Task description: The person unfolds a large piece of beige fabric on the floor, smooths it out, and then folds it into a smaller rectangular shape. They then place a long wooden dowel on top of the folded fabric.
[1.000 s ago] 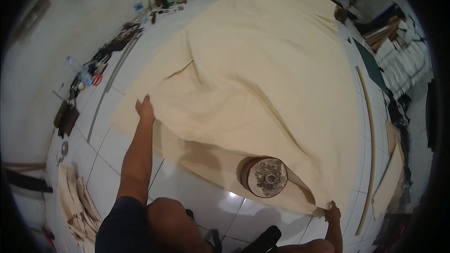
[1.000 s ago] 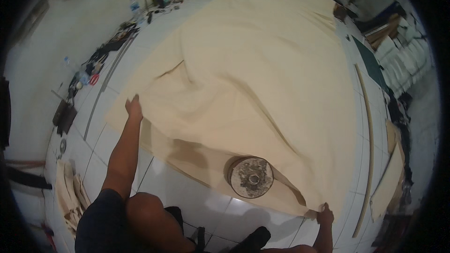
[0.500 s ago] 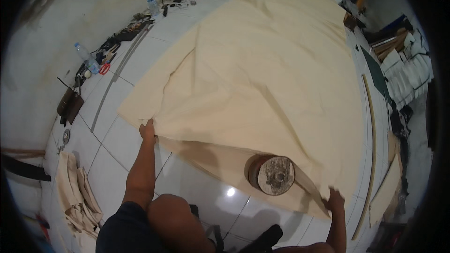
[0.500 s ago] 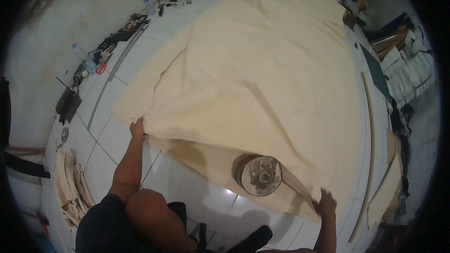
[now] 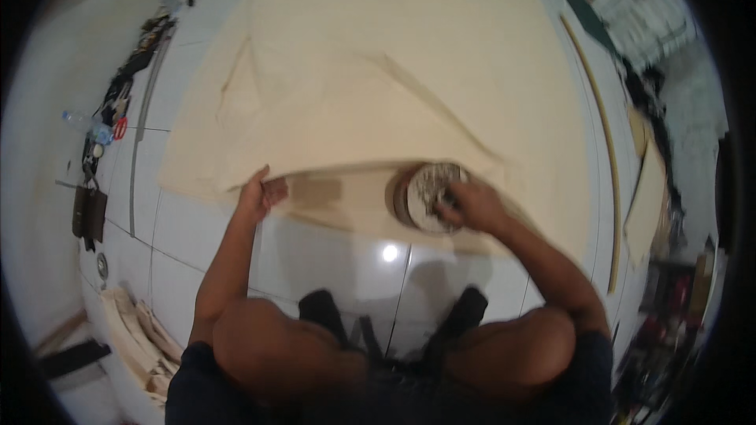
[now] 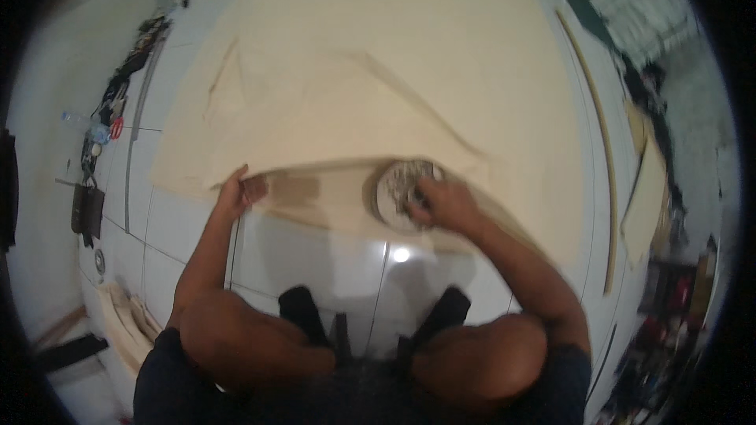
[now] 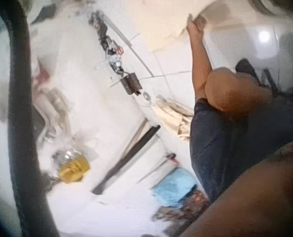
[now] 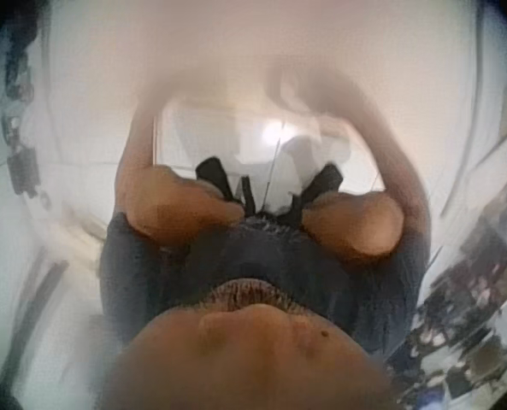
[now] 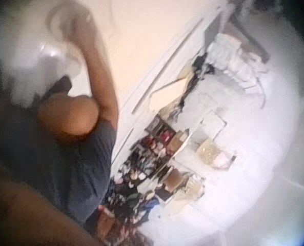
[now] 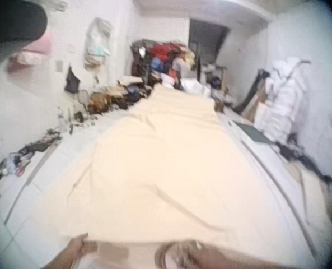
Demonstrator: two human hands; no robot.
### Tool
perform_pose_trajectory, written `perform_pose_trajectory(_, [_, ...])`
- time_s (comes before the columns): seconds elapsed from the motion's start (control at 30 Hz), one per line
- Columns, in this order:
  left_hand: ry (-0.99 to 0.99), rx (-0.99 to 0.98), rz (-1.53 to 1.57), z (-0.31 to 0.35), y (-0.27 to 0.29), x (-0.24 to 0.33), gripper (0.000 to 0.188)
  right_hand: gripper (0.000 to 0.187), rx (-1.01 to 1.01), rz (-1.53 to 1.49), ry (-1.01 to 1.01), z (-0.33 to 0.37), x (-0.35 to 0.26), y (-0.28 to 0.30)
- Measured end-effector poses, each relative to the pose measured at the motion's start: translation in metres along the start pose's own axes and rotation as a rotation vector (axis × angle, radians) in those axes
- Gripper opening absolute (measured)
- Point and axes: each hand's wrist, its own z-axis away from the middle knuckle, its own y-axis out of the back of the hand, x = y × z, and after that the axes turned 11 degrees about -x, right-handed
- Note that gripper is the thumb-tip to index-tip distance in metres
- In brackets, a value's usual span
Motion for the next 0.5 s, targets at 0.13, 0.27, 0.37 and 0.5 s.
perform_pose_trajectory(0.13, [-0.061,0.131,-0.144,0.004,-0.010,-0.006,0.047,0.031,0.069,-0.117,0.175,0.032,-0.015,-0.004])
perform_pose_trajectory(0.27, [0.027,0.202,-0.264,0.014,0.008,-0.019,0.044,0.030,0.074,-0.228,0.167,0.080,-0.056,-0.018])
perform_pose_trajectory(0.37, [-0.039,0.313,-0.233,0.008,0.014,-0.030,0.042,0.032,-0.007,-0.377,0.070,0.109,-0.068,-0.033])
perform_pose_trajectory(0.5, [-0.052,0.329,-0.263,-0.006,0.023,-0.038,0.049,0.033,-0.196,-0.405,0.098,0.128,-0.084,-0.035])
